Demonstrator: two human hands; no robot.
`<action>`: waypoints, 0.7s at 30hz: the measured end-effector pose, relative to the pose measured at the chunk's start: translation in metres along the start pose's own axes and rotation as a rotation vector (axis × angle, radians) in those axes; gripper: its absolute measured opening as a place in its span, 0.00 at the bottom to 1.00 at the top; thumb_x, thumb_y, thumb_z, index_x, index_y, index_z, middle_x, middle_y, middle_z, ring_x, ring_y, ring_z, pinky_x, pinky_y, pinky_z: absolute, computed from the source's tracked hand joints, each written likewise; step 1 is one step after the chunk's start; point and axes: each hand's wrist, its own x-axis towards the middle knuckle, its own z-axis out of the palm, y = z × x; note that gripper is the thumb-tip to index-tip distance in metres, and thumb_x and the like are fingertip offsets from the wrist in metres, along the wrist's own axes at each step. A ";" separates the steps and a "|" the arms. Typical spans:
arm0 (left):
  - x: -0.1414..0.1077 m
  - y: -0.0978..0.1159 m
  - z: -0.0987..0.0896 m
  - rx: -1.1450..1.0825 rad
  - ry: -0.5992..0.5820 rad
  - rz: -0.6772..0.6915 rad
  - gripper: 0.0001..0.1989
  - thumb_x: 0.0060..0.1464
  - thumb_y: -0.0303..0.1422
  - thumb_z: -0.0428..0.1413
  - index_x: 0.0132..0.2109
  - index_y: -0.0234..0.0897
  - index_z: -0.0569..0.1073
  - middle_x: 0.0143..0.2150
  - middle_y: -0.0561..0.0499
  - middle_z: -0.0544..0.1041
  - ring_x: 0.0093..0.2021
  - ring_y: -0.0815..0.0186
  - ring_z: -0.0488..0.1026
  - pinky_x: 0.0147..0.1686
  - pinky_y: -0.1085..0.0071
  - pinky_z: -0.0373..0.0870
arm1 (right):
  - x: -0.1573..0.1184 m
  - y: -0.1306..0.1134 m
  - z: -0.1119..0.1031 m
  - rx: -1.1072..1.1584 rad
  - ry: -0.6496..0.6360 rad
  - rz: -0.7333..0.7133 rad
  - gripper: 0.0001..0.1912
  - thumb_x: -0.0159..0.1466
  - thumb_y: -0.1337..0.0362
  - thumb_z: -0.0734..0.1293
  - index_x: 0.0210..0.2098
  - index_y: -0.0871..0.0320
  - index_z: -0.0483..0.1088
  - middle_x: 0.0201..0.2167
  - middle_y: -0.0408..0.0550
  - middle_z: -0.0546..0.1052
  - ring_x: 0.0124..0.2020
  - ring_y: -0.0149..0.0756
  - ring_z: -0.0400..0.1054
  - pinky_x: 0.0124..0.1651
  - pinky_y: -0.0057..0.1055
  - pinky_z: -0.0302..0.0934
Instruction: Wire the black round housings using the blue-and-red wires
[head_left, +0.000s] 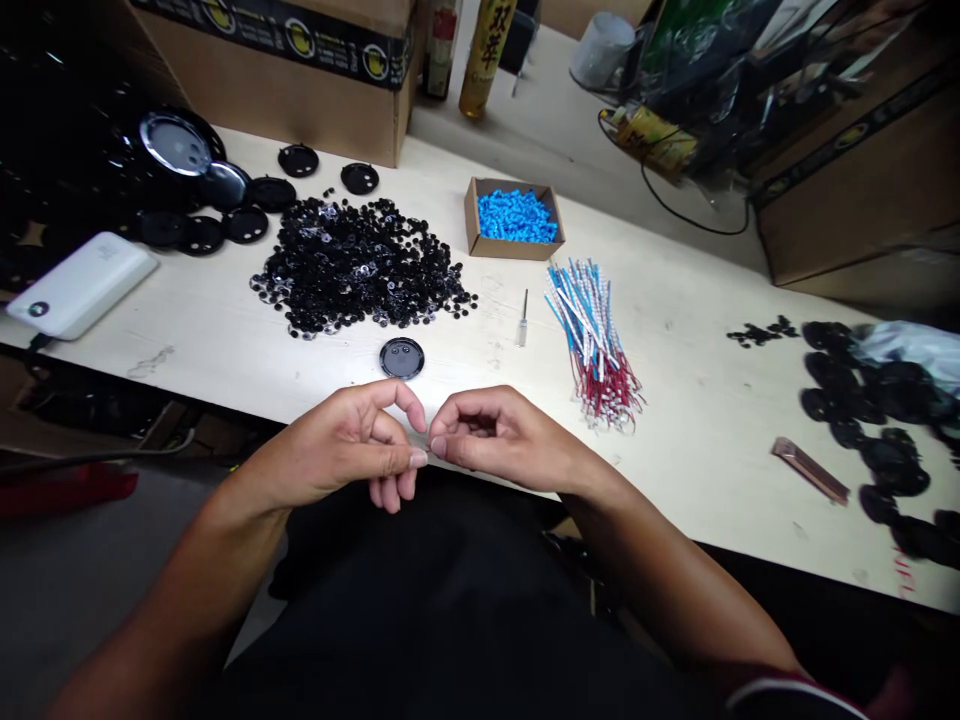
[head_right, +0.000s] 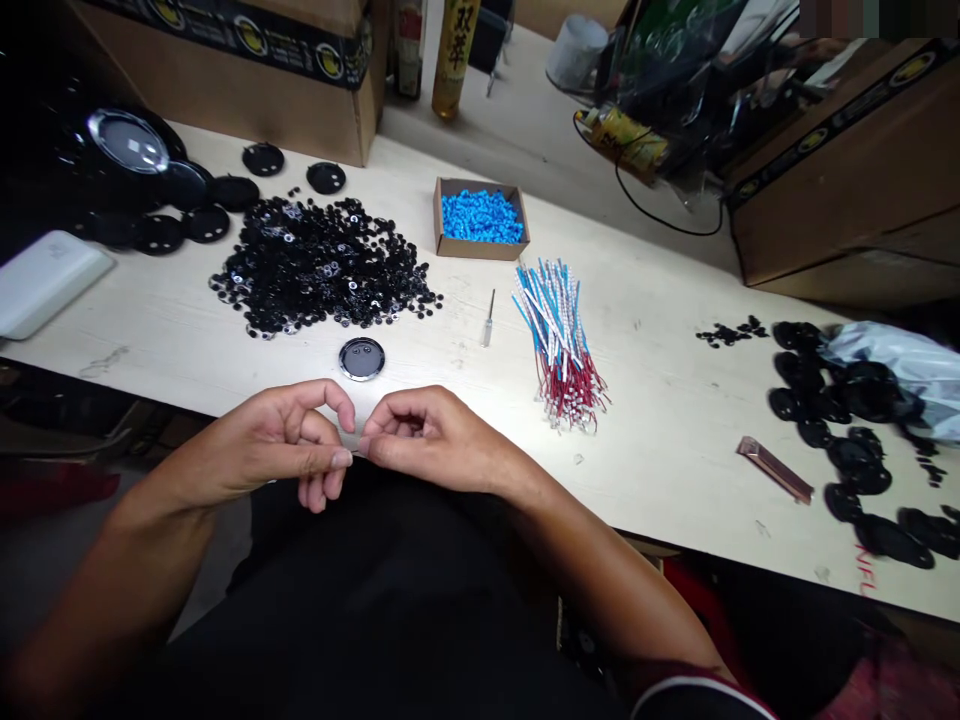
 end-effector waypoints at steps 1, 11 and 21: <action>0.000 0.000 0.000 0.009 -0.006 0.001 0.14 0.63 0.36 0.66 0.47 0.38 0.69 0.27 0.51 0.84 0.23 0.67 0.80 0.25 0.76 0.75 | 0.001 0.002 0.000 0.022 -0.010 0.008 0.12 0.63 0.57 0.77 0.35 0.61 0.78 0.28 0.42 0.74 0.29 0.29 0.64 0.33 0.26 0.58; 0.005 -0.004 -0.005 0.095 0.053 0.031 0.18 0.64 0.42 0.65 0.51 0.37 0.69 0.29 0.50 0.84 0.26 0.64 0.81 0.28 0.72 0.78 | 0.002 0.006 -0.002 -0.013 0.008 0.026 0.06 0.60 0.64 0.73 0.33 0.61 0.77 0.24 0.40 0.71 0.25 0.27 0.61 0.29 0.24 0.55; 0.030 -0.010 -0.054 0.926 0.695 0.186 0.34 0.60 0.43 0.67 0.69 0.41 0.70 0.53 0.42 0.85 0.52 0.51 0.84 0.52 0.58 0.79 | -0.009 0.029 -0.033 0.367 0.437 0.108 0.07 0.53 0.63 0.75 0.28 0.59 0.74 0.22 0.41 0.73 0.17 0.26 0.59 0.18 0.25 0.60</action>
